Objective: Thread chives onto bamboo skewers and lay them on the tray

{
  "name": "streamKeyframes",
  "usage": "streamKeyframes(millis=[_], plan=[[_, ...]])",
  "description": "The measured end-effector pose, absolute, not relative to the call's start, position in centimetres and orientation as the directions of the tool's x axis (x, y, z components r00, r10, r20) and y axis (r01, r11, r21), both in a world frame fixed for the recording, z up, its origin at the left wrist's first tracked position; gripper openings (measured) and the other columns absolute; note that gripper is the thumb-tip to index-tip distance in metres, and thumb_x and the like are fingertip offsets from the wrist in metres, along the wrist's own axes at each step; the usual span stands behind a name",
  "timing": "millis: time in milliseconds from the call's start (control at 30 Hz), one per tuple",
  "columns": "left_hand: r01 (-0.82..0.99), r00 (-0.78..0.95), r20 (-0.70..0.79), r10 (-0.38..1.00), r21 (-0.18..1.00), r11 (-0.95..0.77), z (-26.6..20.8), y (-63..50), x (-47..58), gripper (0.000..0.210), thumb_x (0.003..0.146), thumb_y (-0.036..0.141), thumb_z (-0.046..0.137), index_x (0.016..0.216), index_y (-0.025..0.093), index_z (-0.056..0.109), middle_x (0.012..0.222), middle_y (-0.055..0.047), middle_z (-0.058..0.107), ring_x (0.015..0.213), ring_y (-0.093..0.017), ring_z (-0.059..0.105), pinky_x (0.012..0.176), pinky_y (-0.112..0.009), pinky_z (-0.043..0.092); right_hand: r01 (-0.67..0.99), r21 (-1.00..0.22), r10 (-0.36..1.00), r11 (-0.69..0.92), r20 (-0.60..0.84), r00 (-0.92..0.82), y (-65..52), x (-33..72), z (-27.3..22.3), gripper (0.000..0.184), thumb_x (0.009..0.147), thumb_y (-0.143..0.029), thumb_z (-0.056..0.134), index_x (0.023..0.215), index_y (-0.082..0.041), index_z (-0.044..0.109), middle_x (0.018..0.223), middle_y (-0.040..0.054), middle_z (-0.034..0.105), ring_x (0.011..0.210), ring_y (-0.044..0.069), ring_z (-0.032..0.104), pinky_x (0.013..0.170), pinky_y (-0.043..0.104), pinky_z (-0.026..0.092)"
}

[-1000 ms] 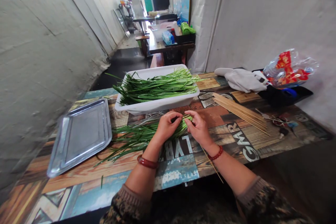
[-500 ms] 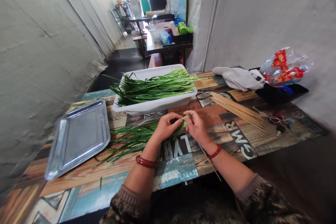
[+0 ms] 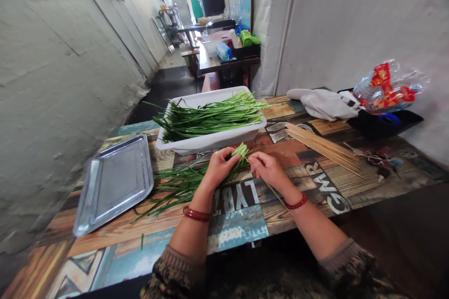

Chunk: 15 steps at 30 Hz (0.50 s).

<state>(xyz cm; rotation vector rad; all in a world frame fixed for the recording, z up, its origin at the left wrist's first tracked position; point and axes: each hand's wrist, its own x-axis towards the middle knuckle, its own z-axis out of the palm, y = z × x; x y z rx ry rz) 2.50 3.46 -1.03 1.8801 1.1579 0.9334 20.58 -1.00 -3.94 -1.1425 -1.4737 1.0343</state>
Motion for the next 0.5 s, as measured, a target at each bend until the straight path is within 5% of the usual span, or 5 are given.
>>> streamKeyframes(millis=[267,500], plan=[[0.544,0.407,0.234,0.883,0.715,-0.44,-0.9,3.1,2.9,0.032,0.074,0.037,0.069,0.096,0.015,0.069,0.092,-0.007,0.071,0.087,-0.02,0.061,0.081,-0.03,0.045,0.221,-0.965,0.987,0.144,0.125,-0.096,-2.7,21.0,-4.0,0.018,0.087,-0.033,0.053,0.083,-0.017,0.061,0.058,-0.0038,0.055,0.044,0.008,0.047,0.041,0.018,0.035],[0.576,0.483,0.077,0.872,0.722,-0.383,-0.7,2.6,3.5,0.029,0.076,0.039,0.066,0.089,0.013,0.069,0.078,-0.003,0.068,0.072,-0.015,0.058,0.067,-0.024,0.043,0.188,-0.967,0.985,0.17,0.171,-0.011,-4.4,20.7,-4.4,0.017,0.088,-0.029,0.052,0.078,-0.017,0.059,0.055,-0.0045,0.053,0.048,0.008,0.047,0.049,0.02,0.036]])
